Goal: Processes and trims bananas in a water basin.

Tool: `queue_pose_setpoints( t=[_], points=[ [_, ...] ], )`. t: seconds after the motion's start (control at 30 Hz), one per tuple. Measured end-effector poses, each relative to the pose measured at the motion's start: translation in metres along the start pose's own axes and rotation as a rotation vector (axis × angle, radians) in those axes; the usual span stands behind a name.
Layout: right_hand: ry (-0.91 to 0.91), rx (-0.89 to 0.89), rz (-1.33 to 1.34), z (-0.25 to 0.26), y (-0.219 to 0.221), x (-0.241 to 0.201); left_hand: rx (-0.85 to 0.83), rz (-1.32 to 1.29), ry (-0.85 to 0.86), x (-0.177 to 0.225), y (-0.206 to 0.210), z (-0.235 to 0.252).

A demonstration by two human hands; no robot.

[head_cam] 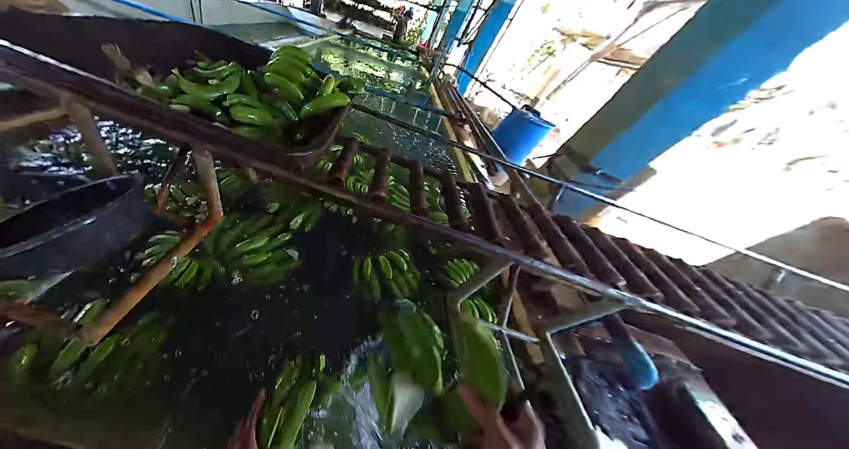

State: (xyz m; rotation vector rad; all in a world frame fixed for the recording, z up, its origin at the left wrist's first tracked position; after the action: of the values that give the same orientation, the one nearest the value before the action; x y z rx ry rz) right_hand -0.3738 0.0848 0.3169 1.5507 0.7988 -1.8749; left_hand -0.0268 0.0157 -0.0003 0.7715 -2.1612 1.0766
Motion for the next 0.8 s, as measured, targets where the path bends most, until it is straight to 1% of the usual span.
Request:
queue_pose_setpoints(
  t=[0.07, 0.13, 0.17, 0.2, 0.23, 0.27, 0.3, 0.33, 0.37, 0.4, 0.43, 0.47, 0.5, 0.57, 0.6, 0.63, 0.67, 0.7, 0.73, 0.8],
  points=[
    [-0.159, 0.160, 0.276, 0.021, 0.025, -0.061, 0.002, -0.038, -0.051, -0.003, 0.006, 0.001],
    [-0.386, 0.165, 0.446, 0.061, 0.073, -0.122, 0.001, -0.061, -0.105, -0.005, 0.009, 0.000],
    [-0.506, 0.137, 0.455, 0.087, 0.102, -0.150, -0.002, -0.080, -0.131, -0.006, 0.011, -0.001],
    [-0.604, 0.074, 0.374, 0.115, 0.134, -0.176, 0.006, -0.110, -0.148, -0.008, 0.012, -0.002],
    [-0.621, -0.037, 0.213, 0.144, 0.169, -0.196, 0.014, -0.151, -0.161, -0.012, 0.014, -0.003],
    [-0.559, -0.153, 0.012, 0.169, 0.201, -0.205, 0.028, -0.208, -0.171, -0.019, 0.017, -0.003],
    [-0.487, -0.250, -0.149, 0.183, 0.224, -0.209, 0.053, -0.277, -0.178, -0.026, 0.018, -0.002],
    [-0.457, -0.314, -0.252, 0.183, 0.235, -0.210, 0.079, -0.349, -0.188, -0.033, 0.017, -0.001],
    [-0.469, -0.352, -0.326, 0.171, 0.238, -0.206, 0.110, -0.415, -0.207, -0.039, 0.017, -0.001],
    [-0.480, -0.383, -0.376, 0.152, 0.235, -0.191, 0.141, -0.470, -0.238, -0.045, 0.016, -0.001],
    [-0.456, -0.426, -0.412, 0.128, 0.227, -0.159, 0.148, -0.515, -0.294, -0.053, 0.017, -0.002],
    [-0.381, -0.494, -0.433, 0.102, 0.215, -0.109, 0.113, -0.557, -0.368, -0.060, 0.020, -0.003],
    [-0.237, -0.564, -0.463, 0.082, 0.201, -0.044, 0.056, -0.603, -0.442, -0.066, 0.023, -0.002],
    [0.180, -0.677, -0.557, 0.040, 0.162, 0.102, -0.100, -0.691, -0.551, -0.067, 0.029, -0.003],
    [0.383, -0.713, -0.624, 0.015, 0.137, 0.161, -0.197, -0.720, -0.570, -0.064, 0.033, -0.002],
    [0.552, -0.727, -0.674, -0.008, 0.111, 0.204, -0.282, -0.738, -0.577, -0.059, 0.037, 0.000],
    [0.658, -0.713, -0.689, -0.029, 0.088, 0.235, -0.343, -0.752, -0.590, -0.056, 0.042, 0.001],
    [0.724, -0.675, -0.692, -0.045, 0.068, 0.257, -0.385, -0.764, -0.613, -0.052, 0.047, 0.001],
    [0.766, -0.622, -0.698, -0.057, 0.051, 0.273, -0.402, -0.780, -0.645, -0.047, 0.053, 0.000],
    [0.796, -0.514, -0.728, -0.067, 0.030, 0.293, -0.388, -0.818, -0.718, -0.032, 0.063, -0.008]
  ],
)
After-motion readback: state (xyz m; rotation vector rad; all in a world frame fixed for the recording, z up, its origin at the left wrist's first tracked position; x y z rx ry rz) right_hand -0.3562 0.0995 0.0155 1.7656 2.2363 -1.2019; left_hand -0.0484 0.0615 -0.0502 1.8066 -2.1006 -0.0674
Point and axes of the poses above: each hand's wrist, its own z-axis towards the middle knuckle, its own y-axis out of the palm, x = y × z, the point moved 10 cm from there along z, towards the middle knuckle, and after that the axes turned 6 degrees about -x, right-handed, at the moved point
